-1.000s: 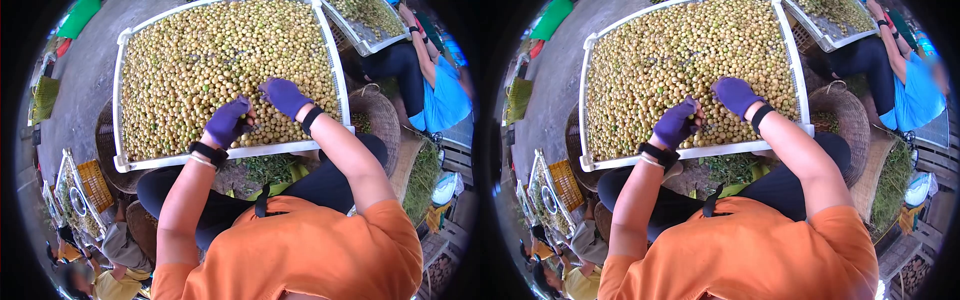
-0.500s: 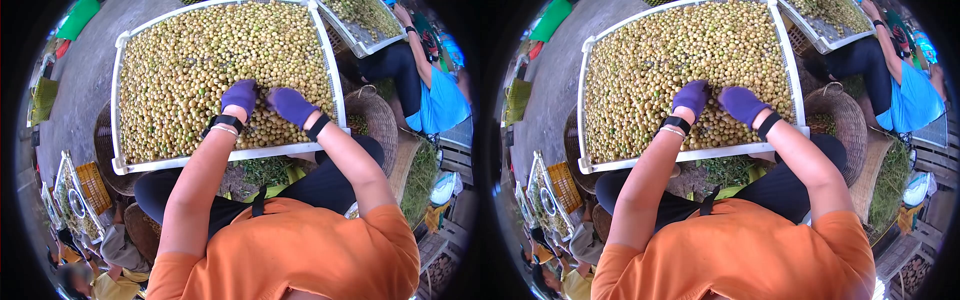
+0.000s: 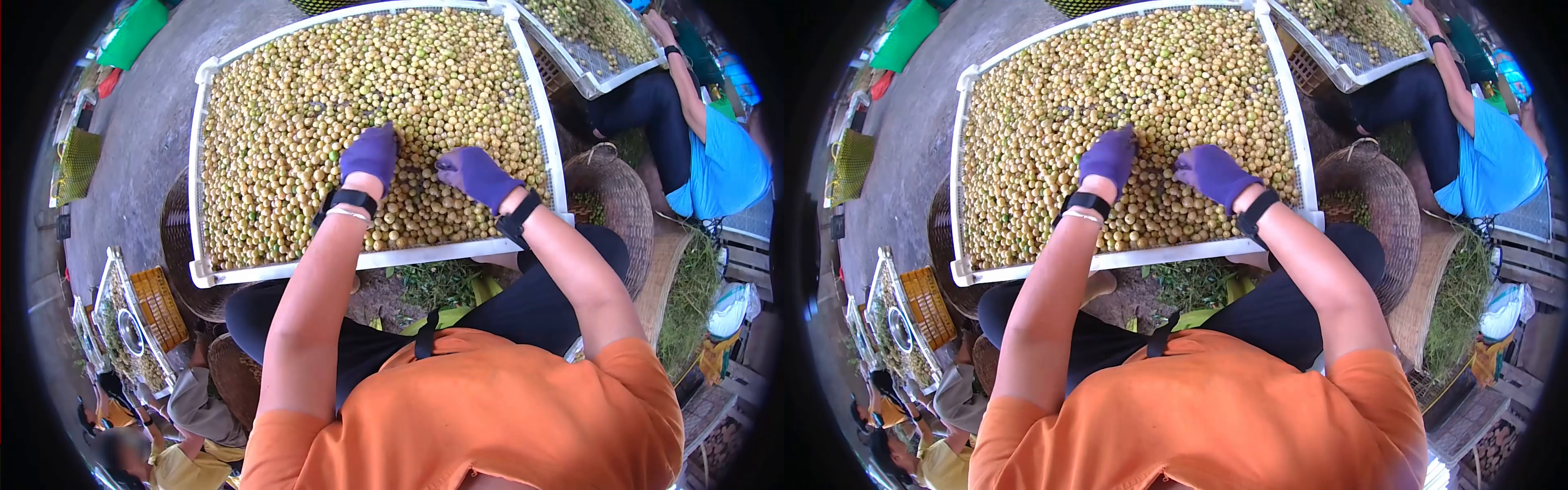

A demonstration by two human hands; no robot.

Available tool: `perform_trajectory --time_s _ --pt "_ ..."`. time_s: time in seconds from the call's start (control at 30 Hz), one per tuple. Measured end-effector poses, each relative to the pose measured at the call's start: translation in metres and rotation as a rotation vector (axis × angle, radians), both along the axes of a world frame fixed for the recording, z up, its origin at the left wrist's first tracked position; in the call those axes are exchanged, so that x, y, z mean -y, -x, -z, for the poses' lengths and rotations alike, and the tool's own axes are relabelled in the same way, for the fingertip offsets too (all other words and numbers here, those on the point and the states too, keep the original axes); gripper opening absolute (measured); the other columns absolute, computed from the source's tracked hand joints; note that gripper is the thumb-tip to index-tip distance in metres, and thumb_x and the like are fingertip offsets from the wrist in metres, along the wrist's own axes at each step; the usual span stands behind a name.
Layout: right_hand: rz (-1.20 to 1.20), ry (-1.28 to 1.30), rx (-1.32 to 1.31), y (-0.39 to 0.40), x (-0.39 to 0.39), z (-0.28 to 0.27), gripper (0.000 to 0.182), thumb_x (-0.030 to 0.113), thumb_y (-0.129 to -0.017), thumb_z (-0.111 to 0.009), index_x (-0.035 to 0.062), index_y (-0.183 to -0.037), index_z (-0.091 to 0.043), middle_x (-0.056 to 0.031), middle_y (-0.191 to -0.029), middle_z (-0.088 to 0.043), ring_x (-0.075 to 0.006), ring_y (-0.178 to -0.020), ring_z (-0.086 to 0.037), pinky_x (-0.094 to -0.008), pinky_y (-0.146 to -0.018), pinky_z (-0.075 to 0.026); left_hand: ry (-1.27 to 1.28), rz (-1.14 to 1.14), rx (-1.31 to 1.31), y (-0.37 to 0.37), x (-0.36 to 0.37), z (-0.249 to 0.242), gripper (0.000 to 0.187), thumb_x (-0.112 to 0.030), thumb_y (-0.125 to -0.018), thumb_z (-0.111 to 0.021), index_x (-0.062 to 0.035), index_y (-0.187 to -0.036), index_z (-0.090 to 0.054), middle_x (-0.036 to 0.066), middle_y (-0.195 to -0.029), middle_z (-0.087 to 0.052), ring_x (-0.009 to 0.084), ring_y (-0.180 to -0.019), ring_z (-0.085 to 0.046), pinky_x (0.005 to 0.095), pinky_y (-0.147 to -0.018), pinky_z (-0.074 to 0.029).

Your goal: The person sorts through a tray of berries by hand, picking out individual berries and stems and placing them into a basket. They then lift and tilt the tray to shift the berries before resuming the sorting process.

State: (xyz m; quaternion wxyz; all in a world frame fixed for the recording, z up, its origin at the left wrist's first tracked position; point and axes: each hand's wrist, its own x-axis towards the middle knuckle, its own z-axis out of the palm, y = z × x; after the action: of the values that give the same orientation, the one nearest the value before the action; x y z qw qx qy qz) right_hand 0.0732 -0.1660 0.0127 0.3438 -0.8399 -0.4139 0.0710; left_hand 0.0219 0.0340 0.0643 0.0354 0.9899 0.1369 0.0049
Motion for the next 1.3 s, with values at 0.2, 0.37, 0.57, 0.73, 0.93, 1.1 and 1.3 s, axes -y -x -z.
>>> perform_trajectory --time_s 0.2,0.37,0.57,0.73,0.93,1.1,1.3 --pt "0.148 -0.254 -0.661 -0.001 0.023 -0.029 0.027 0.027 -0.086 -0.063 0.0006 -0.092 -0.066 -0.0082 -0.071 -0.063 -0.014 -0.061 -0.059 -0.0283 -0.055 -0.049 0.137 0.18 -0.33 0.024 0.055 -0.007 0.024 -0.026 -0.093 -0.049 -0.0179 -0.111 -0.064 0.01 -0.11 -0.066 0.0294 -0.095 -0.066 0.0418 -0.081 -0.052" --pt "0.275 -0.519 -0.965 -0.015 0.03 -0.036 0.021 0.025 -0.086 -0.063 0.0032 -0.087 -0.062 -0.0003 -0.064 -0.053 -0.0086 -0.053 -0.05 -0.0226 -0.046 -0.043 0.272 0.26 -0.222 0.061 0.053 -0.003 0.025 -0.031 -0.093 -0.05 -0.0149 -0.107 -0.063 0.012 -0.111 -0.064 0.0303 -0.097 -0.064 0.0414 -0.082 -0.051" --pt "0.226 -0.696 -1.066 -0.005 0.02 -0.043 0.021 0.023 -0.087 -0.062 0.0029 -0.093 -0.065 -0.0024 -0.069 -0.054 -0.0098 -0.054 -0.051 -0.0247 -0.047 -0.044 0.445 0.115 0.078 0.013 0.007 -0.009 0.021 -0.021 -0.087 -0.052 -0.0095 -0.098 -0.067 0.016 -0.097 -0.065 0.0333 -0.093 -0.062 0.0407 -0.081 -0.05" --pt "0.242 -0.689 -1.211 -0.008 0.021 -0.03 0.021 0.025 -0.087 -0.063 0.004 -0.088 -0.062 -0.0022 -0.071 -0.056 -0.0096 -0.056 -0.052 -0.0258 -0.047 -0.044 0.069 0.25 -0.138 -0.012 0.039 0.009 0.022 -0.024 -0.087 -0.054 -0.0127 -0.099 -0.068 0.013 -0.103 -0.066 0.0316 -0.098 -0.063 0.0423 -0.081 -0.051" --pt "0.286 -0.456 -0.846 -0.022 0.024 -0.028 0.021 0.023 -0.088 -0.062 0.0023 -0.085 -0.062 -0.002 -0.07 -0.056 -0.0095 -0.057 -0.053 -0.0255 -0.048 -0.044 -0.022 0.27 -0.143 -0.013 0.051 0.03 0.024 -0.025 -0.091 -0.051 -0.0106 -0.099 -0.068 0.015 -0.101 -0.065 0.0324 -0.094 -0.065 0.0416 -0.078 -0.052" --pt "0.079 -0.212 0.059 -0.032 0.007 0.005 0.019 0.022 -0.086 -0.062 0.0031 -0.087 -0.063 -0.0136 -0.078 -0.06 -0.0269 -0.066 -0.061 -0.0395 -0.06 -0.048 0.024 0.277 -0.115 -0.003 0.05 0.027 0.026 -0.029 -0.091 -0.051 -0.0099 -0.099 -0.068 0.016 -0.101 -0.065 0.033 -0.093 -0.065 0.0428 -0.078 -0.052" --pt "0.031 0.248 0.304 -0.02 0.002 0.008 0.022 0.024 -0.085 -0.062 0.0024 -0.09 -0.062 -0.0199 -0.086 -0.061 -0.0361 -0.078 -0.063 -0.0435 -0.066 -0.05 1.176 -0.238 0.025 0.01 0.03 -0.014 0.02 -0.02 -0.089 -0.051 -0.0036 -0.09 -0.062 0.01 -0.08 -0.064 0.0189 -0.073 -0.063 0.0305 -0.063 -0.051"
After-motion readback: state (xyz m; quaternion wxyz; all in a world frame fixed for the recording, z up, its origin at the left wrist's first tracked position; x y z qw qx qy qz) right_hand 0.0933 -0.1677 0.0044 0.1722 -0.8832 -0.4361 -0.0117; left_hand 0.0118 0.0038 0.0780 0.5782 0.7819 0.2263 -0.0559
